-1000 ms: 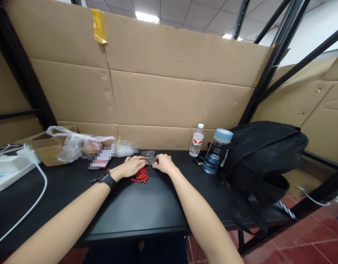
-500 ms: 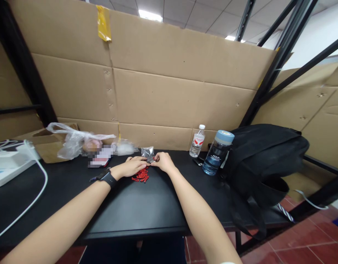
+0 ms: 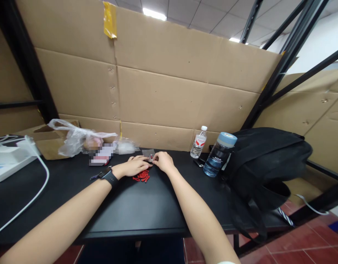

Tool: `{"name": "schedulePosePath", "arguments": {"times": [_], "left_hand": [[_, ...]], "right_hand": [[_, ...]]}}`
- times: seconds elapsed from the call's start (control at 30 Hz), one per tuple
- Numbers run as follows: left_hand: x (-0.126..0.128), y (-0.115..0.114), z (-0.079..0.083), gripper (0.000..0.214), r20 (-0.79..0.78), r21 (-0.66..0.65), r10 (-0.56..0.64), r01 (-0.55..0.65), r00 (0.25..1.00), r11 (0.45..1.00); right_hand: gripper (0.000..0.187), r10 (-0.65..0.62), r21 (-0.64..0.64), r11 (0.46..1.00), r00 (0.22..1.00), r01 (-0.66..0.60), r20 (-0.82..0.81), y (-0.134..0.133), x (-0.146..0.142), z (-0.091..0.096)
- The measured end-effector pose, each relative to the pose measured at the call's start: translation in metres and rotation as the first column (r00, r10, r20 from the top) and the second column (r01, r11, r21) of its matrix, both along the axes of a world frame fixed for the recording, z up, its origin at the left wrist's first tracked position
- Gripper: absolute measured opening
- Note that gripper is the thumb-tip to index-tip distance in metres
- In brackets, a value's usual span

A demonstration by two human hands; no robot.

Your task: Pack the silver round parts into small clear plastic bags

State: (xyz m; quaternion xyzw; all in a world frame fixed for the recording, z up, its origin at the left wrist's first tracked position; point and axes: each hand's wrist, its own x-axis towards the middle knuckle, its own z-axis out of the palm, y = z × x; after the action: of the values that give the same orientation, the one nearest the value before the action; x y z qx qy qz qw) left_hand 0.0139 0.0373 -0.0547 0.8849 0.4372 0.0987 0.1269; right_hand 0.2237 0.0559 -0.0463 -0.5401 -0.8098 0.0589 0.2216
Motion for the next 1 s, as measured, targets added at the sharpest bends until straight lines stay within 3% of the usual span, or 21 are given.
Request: {"name": "schedulePosePath", "arguments": {"times": [0.1,0.3,0.5,0.63,0.77,0.87,0.97,1.0], "left_hand": [[0.0,0.0,0.0,0.04,-0.015,-0.013,-0.012,0.012,1.0,1.0],[-0.002,0.0,0.003,0.041,-0.018,-0.005,-0.016,0.016,1.0,1.0],[0.0,-0.001,0.006,0.04,-0.044,-0.008,-0.04,0.04,0.998,0.999],[0.001,-0.003,0.008,0.035,-0.034,0.01,-0.059,0.059,0.998,0.998],[-0.002,-0.004,0.011,0.038,0.077,0.12,-0.065,0.055,0.995,0.991],[-0.007,-0.001,0.01,0.044,0.185,0.263,0.004,-0.053,0.983,0.963],[-0.009,0.003,0.008,0.048,0.17,0.356,0.062,-0.12,0.983,0.927],[-0.008,0.005,0.008,0.044,0.153,0.368,0.071,-0.124,0.986,0.921]], "right_hand": [[0.012,-0.113,0.053,0.992,0.993,0.112,0.027,-0.002,-0.006,0.001],[0.002,-0.054,0.027,0.998,0.997,0.052,0.058,-0.004,-0.005,0.001],[0.016,-0.203,0.176,0.968,0.971,0.179,0.126,-0.002,-0.012,-0.001],[0.023,-0.283,0.193,0.946,0.952,0.259,0.113,0.002,-0.014,-0.003],[0.027,-0.155,0.131,0.98,0.986,0.147,0.054,0.005,-0.008,-0.001],[0.026,-0.006,0.078,0.997,0.997,0.011,-0.074,0.009,0.001,0.001],[0.014,0.044,0.09,0.995,0.985,-0.03,-0.164,0.013,0.013,0.001],[0.018,0.058,0.097,0.994,0.986,-0.043,-0.156,0.013,0.017,0.0]]}}
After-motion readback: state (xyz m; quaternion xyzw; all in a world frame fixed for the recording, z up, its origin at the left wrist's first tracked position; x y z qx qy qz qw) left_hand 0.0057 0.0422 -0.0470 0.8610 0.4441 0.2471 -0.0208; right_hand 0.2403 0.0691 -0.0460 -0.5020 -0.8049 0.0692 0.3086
